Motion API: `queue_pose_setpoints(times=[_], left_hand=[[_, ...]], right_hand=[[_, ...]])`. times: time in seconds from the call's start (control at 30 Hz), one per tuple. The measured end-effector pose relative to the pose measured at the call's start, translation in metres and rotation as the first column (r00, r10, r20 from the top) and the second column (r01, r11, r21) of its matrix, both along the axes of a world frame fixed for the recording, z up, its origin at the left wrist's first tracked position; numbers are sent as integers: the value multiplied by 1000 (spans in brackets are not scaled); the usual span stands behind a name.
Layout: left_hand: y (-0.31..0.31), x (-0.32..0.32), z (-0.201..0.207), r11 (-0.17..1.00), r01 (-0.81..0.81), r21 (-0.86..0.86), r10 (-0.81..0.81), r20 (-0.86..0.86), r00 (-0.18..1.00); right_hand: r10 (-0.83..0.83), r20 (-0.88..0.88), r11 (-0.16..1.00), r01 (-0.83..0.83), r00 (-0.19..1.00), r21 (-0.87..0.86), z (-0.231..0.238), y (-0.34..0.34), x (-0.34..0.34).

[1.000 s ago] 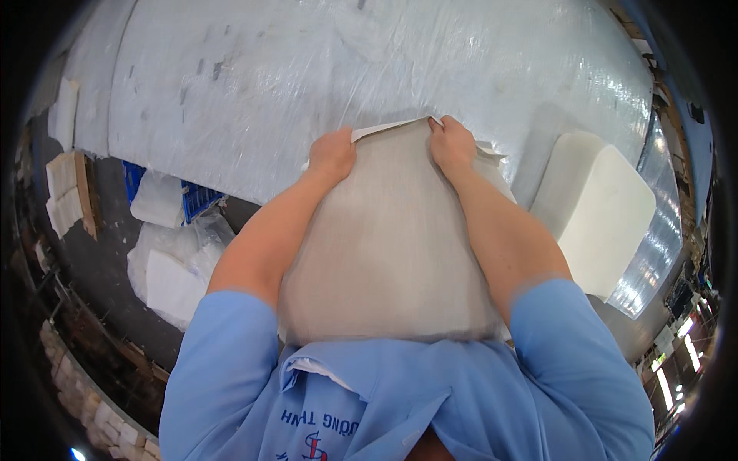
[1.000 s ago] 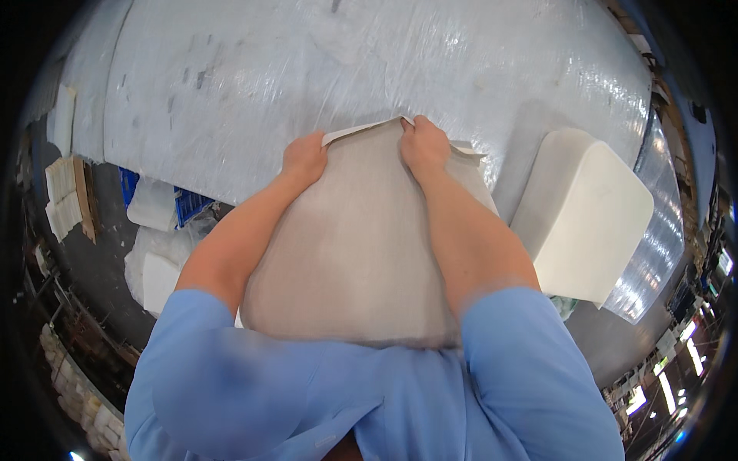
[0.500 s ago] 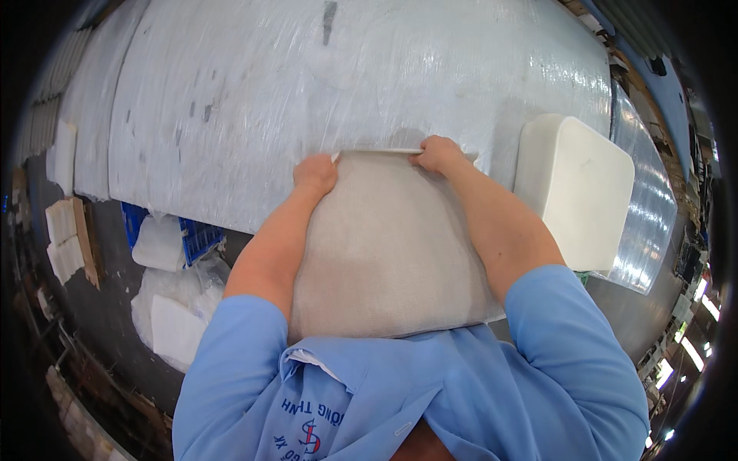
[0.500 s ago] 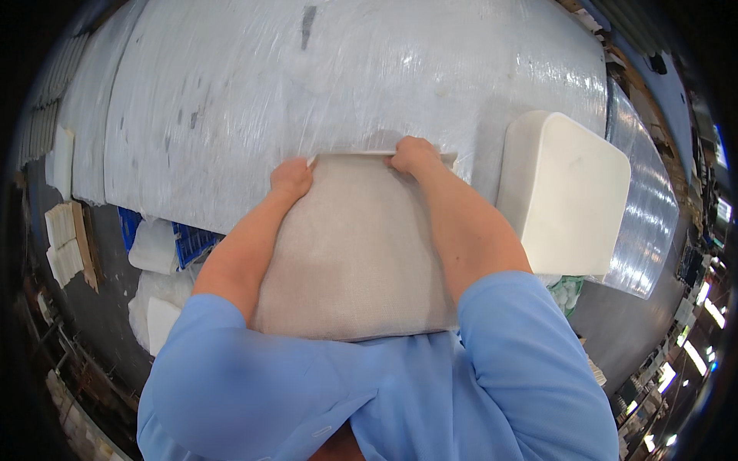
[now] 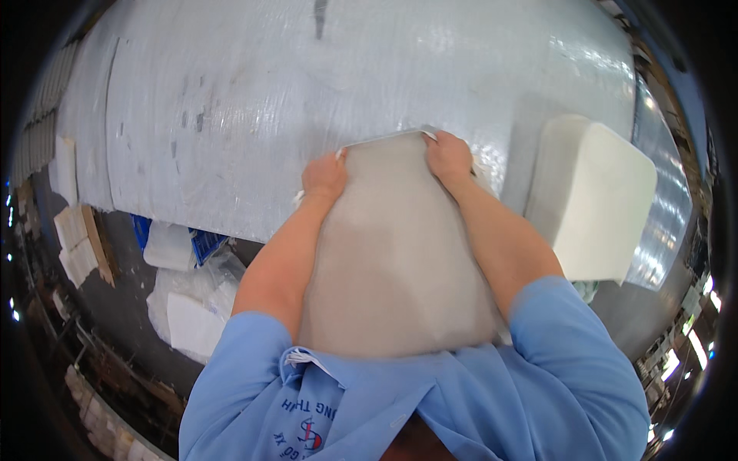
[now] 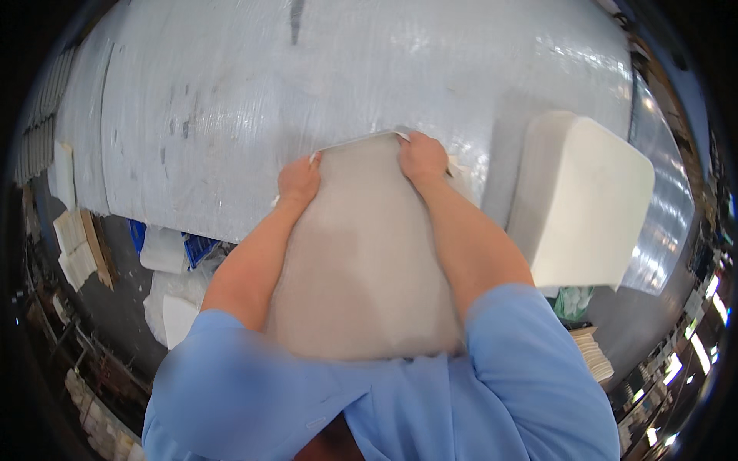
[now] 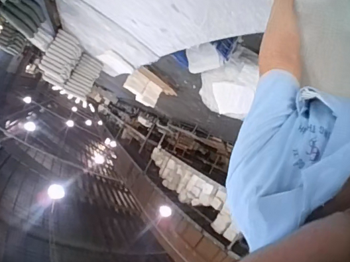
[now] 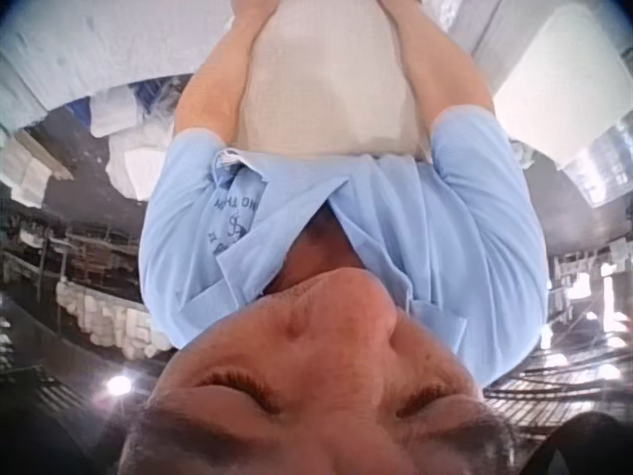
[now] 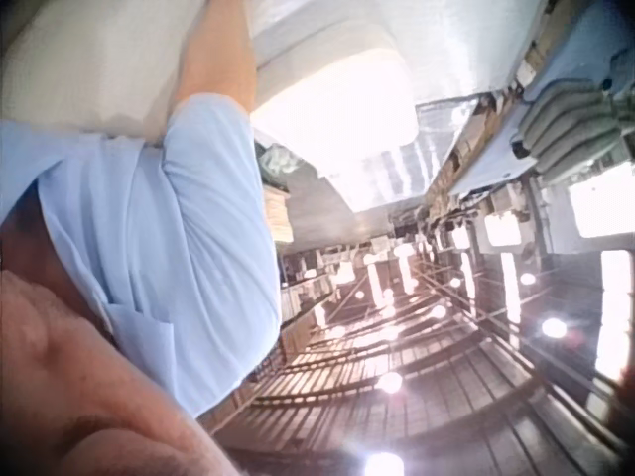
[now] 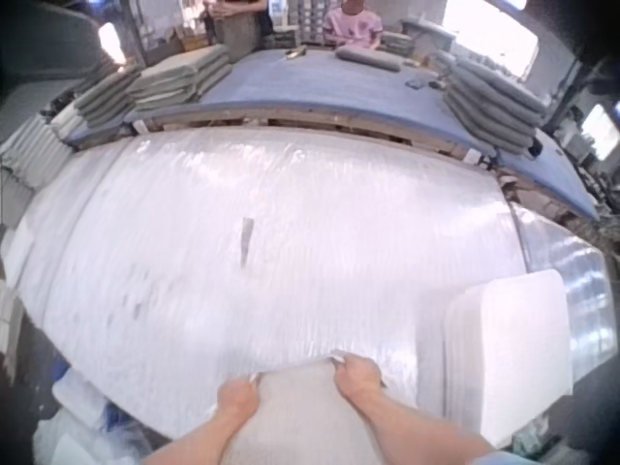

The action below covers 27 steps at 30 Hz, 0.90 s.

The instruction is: The person inserts a foam cushion into a pillowcase, adjusts the fabric to fit the cushion, and smooths the surface. The person repeats this process with multiple cushions, handling each one individually.

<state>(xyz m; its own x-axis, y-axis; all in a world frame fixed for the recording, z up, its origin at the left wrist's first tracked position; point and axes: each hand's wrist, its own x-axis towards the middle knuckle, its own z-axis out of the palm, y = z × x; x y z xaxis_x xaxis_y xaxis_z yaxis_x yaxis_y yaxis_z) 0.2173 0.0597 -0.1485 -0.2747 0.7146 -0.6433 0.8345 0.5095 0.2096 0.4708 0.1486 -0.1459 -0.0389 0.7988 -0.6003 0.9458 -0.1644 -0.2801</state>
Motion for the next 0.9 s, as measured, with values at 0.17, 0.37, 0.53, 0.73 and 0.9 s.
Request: queue_pose_setpoints(times=[0.17, 0.37, 0.53, 0.73, 0.9], left_hand=[[20, 6, 35, 967, 223, 120, -212, -97, 972], [-53, 5, 228, 949, 309, 58, -277, 619, 735], [-132, 21, 354, 937, 222, 270, -347, 647, 679], [-103, 111, 367, 718, 531, 450, -687, 332, 647], [-64, 186, 346, 457, 660, 596, -811, -25, 584]], right_hand=[[255, -152, 964, -239, 955, 115, 46, 38, 28], [295, -512, 955, -244, 807, 166, 268, 18, 151], [392, -708, 884, -26, 587, 468, 275, -134, 231], [578, -548, 580, 167, 605, 797, 243, -160, 187], [572, -602, 485, 361, 557, 796, 224, -123, 159]])
